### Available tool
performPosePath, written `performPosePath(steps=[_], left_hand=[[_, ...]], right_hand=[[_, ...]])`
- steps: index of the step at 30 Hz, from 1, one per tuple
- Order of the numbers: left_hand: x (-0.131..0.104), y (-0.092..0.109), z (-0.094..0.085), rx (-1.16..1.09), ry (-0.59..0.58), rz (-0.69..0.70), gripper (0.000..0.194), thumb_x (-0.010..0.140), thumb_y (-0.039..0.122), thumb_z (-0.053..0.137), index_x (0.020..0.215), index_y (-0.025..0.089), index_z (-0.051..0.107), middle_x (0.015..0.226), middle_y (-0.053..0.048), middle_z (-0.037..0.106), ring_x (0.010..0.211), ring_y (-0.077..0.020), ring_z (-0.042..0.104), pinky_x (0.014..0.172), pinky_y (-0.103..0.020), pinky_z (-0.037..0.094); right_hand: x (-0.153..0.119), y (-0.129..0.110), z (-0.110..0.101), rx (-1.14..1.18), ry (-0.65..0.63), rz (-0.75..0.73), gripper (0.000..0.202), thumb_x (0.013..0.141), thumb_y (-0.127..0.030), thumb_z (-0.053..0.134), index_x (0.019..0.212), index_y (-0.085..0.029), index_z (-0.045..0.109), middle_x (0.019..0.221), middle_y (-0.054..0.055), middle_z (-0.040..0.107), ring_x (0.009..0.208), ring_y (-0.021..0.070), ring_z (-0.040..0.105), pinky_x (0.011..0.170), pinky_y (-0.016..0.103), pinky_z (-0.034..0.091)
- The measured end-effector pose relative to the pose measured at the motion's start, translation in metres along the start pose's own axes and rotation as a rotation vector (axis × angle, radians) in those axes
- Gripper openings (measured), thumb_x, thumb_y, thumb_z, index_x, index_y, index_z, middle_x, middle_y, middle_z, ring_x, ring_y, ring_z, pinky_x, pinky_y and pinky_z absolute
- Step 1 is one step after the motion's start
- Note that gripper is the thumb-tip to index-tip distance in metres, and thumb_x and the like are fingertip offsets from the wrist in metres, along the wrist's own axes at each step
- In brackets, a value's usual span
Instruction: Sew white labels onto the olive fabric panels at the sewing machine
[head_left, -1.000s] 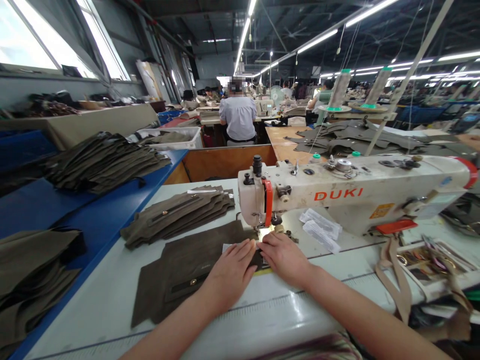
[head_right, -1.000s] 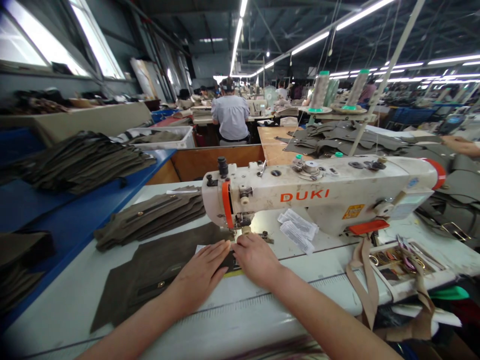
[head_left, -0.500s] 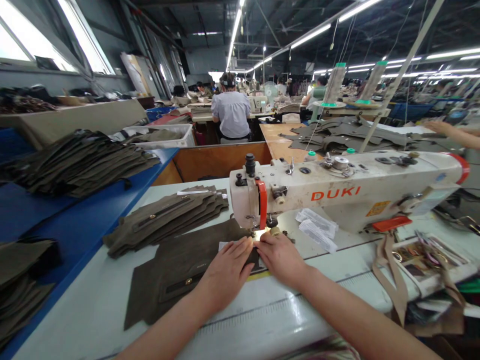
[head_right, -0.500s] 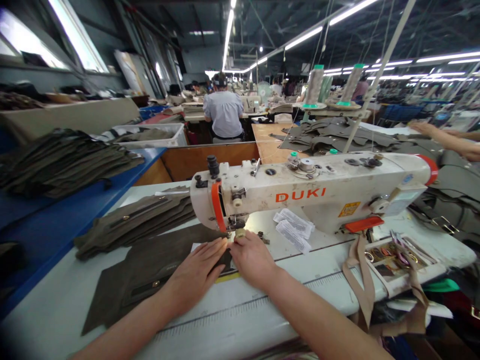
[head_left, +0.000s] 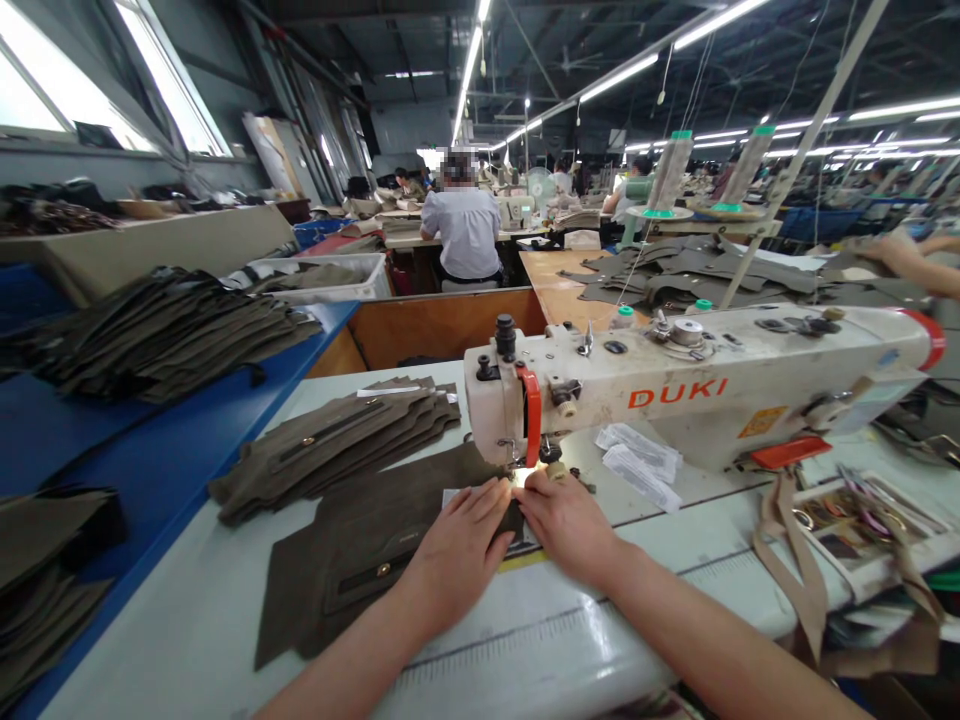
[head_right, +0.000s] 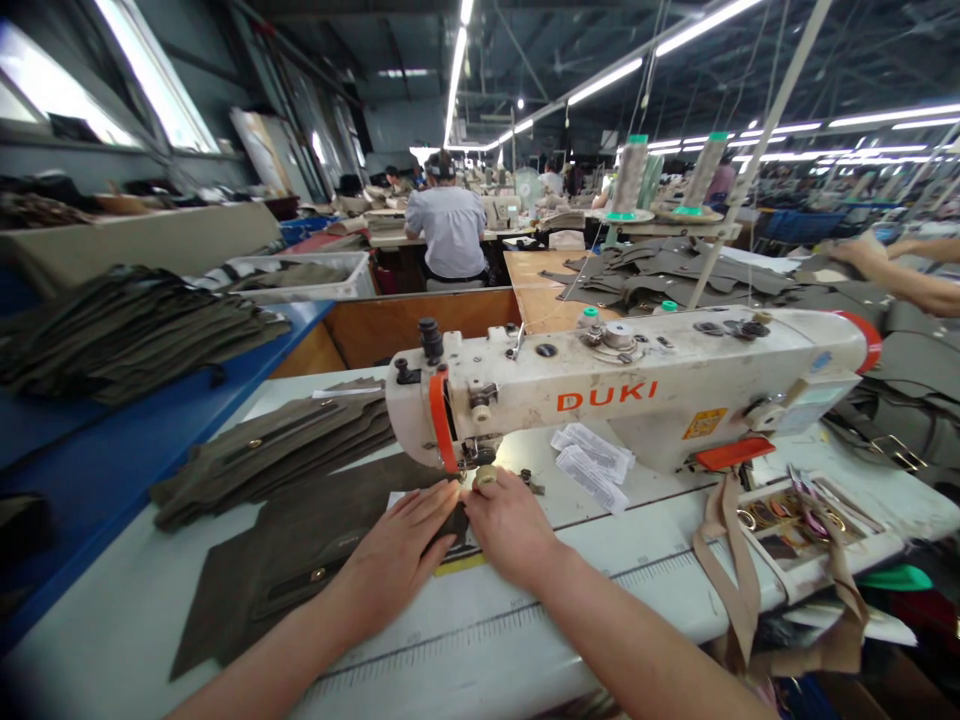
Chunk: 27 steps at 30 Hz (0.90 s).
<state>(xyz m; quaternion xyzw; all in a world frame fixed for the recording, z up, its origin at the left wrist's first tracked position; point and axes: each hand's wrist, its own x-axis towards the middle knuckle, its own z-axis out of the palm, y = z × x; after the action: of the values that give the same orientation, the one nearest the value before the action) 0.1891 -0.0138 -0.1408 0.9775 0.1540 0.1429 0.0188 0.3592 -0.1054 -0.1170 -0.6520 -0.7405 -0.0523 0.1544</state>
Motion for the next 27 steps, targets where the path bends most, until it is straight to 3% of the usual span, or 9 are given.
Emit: performPosePath(steps=[18,24,27], left_hand=[[0.014,-0.008,-0.004,0.029,0.030,-0.033,0.037,0.097,0.027,0.040,0.128,0.014,0.055,0.133,-0.013,0.059,0.124,-0.0244,0.053,0.104,-0.043,0.041],[-0.026,0.005,-0.020,0.008,-0.062,-0.055,0.042,0.095,0.025,0.044,0.136,0.018,0.047,0.141,-0.010,0.052,0.129,-0.0223,0.049,0.107,-0.044,0.039],[-0.051,0.016,-0.035,0.008,-0.036,-0.082,0.048,0.094,0.025,0.046,0.142,0.021,0.040,0.146,-0.009,0.046,0.134,-0.0219,0.042,0.109,-0.044,0.036]], right_hand=[[-0.008,0.000,0.001,-0.001,0.089,0.001,0.015,0.093,-0.016,0.053,0.090,-0.017,0.067,0.085,0.006,0.064,0.082,0.0203,0.054,0.077,0.031,0.042],[-0.016,-0.002,0.003,0.143,0.215,-0.086,0.019,0.094,-0.015,0.050,0.086,-0.017,0.067,0.081,0.006,0.063,0.084,0.0196,0.053,0.081,0.031,0.044],[-0.019,-0.002,0.003,0.207,0.249,-0.139,0.022,0.096,-0.016,0.046,0.090,-0.017,0.068,0.082,0.007,0.063,0.083,0.0200,0.054,0.081,0.033,0.045]])
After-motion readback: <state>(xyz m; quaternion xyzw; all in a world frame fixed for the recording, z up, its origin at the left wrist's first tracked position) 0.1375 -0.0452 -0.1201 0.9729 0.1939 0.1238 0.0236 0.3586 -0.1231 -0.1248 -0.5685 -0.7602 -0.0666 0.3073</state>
